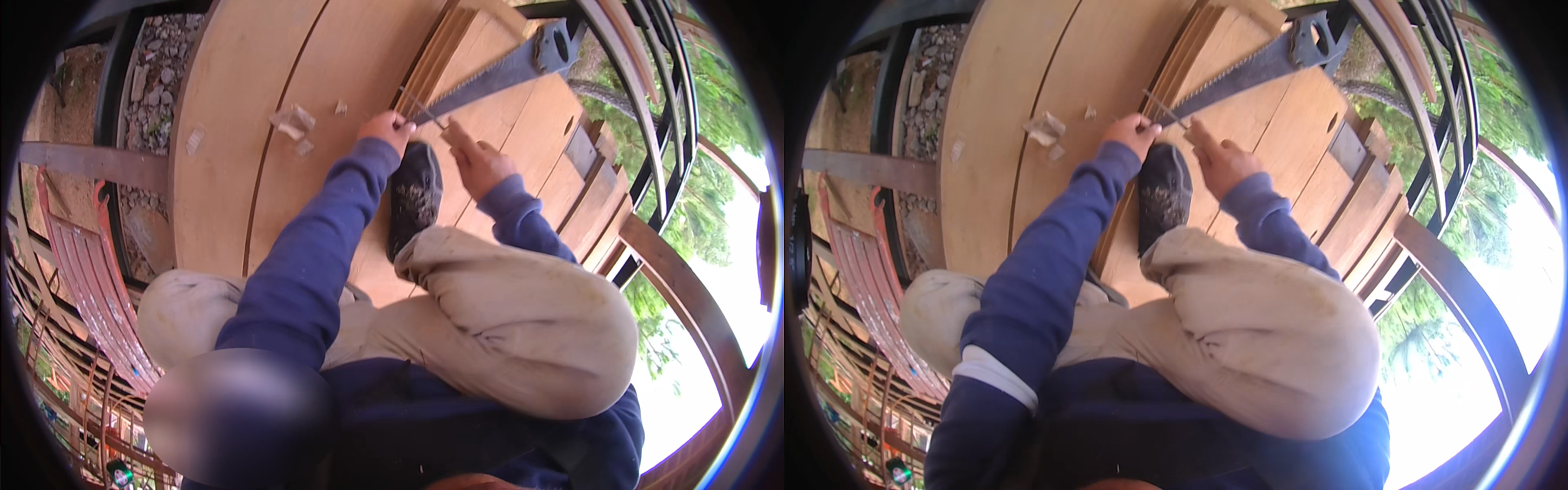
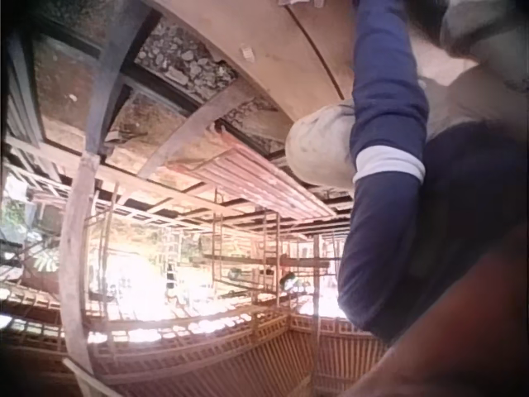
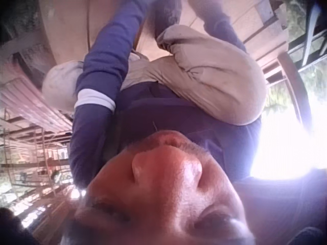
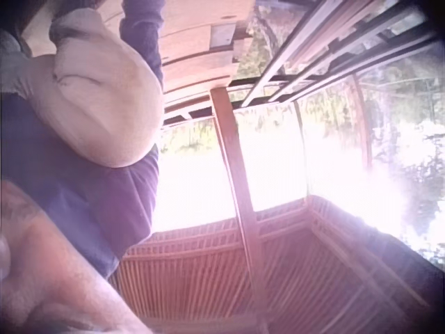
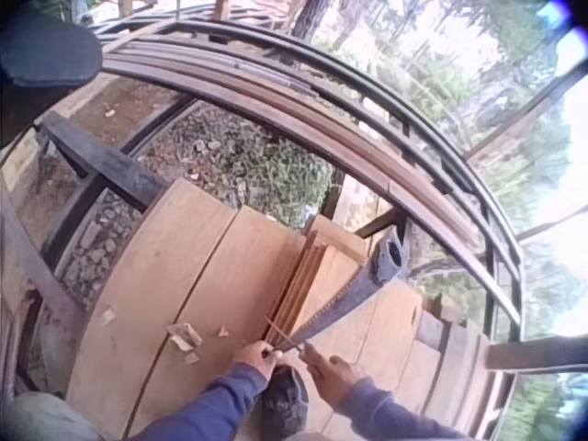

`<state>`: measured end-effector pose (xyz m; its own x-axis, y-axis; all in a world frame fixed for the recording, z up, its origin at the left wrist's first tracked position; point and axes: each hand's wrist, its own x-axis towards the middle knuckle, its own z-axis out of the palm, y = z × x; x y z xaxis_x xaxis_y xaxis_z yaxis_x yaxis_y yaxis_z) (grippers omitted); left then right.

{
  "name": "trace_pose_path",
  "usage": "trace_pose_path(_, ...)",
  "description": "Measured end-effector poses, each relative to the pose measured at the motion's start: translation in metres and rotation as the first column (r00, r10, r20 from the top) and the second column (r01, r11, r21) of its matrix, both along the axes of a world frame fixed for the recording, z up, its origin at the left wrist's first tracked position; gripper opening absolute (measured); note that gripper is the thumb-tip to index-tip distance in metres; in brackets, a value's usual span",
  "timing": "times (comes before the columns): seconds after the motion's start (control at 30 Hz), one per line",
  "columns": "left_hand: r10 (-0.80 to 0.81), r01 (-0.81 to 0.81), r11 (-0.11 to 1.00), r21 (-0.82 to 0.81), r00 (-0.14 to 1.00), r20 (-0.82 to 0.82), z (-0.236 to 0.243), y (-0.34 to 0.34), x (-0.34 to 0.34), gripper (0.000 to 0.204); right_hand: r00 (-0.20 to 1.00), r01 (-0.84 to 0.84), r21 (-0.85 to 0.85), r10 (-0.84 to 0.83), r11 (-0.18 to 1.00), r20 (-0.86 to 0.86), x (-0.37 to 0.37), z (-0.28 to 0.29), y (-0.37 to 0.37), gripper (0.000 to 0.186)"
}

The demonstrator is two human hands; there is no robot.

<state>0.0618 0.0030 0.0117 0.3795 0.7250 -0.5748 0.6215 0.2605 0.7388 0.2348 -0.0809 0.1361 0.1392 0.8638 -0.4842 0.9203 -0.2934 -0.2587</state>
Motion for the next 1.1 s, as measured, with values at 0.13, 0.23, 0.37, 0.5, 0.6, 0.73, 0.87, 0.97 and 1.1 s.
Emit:
trace_pose_path(0.13, 0.049, -0.047, 0.998, -0.050, 0.998, 0.041, 0.010, 0.004, -0.002, 0.027, 0.999, -0.027, -0.146, 0.033, 0.989, 0.043, 0.001, 0.012, -0.022, 0.049)
trace_pose_path(0.23, 0.011, -0.013, 0.995, -0.095, 1.000, -0.022, 0.010, 0.009, 0.001, 0.027, 0.995, -0.064, -0.166, 0.077, 0.984, 0.069, 0.004, 0.017, -0.014, 0.049)
trace_pose_path(0.37, 0.009, -0.014, 0.996, -0.091, 0.998, -0.060, 0.014, 0.006, 0.000, 0.026, 0.997, -0.067, -0.166, 0.074, 0.984, 0.034, 0.004, 0.014, -0.020, 0.049)
trace_pose_path(0.5, -0.007, 0.002, 0.997, -0.079, 0.998, -0.068, 0.014, 0.004, 0.001, 0.026, 0.998, -0.054, -0.215, 0.062, 0.975, 0.031, 0.003, 0.007, -0.017, 0.048)
trace_pose_path(0.6, -0.006, 0.003, 0.998, -0.061, 0.999, -0.040, 0.007, 0.000, 0.003, 0.028, 0.998, -0.051, -0.198, 0.060, 0.979, 0.038, -0.010, -0.008, 0.003, 0.048)
trace_pose_path(0.73, 0.012, -0.013, 0.999, -0.039, 0.999, -0.032, 0.003, 0.004, 0.003, 0.030, 0.994, -0.111, -0.039, 0.111, 0.993, 0.015, -0.005, -0.030, 0.024, 0.049)
trace_pose_path(0.87, -0.013, 0.013, 1.000, -0.004, 0.998, -0.059, 0.001, -0.007, -0.004, 0.031, 1.000, 0.010, -0.036, -0.010, 0.999, -0.005, 0.003, -0.001, 0.005, 0.048)
trace_pose_path(0.97, -0.016, 0.016, 1.000, 0.005, 0.999, -0.041, 0.004, 0.000, -0.004, 0.030, 0.999, -0.033, -0.048, 0.032, 0.998, -0.017, 0.006, 0.005, -0.013, 0.047)
trace_pose_path(1.1, -0.032, 0.031, 0.999, -0.025, 0.998, -0.046, 0.014, 0.002, -0.001, 0.030, 0.999, -0.027, -0.153, 0.029, 0.988, 0.013, 0.005, 0.012, -0.022, 0.047)
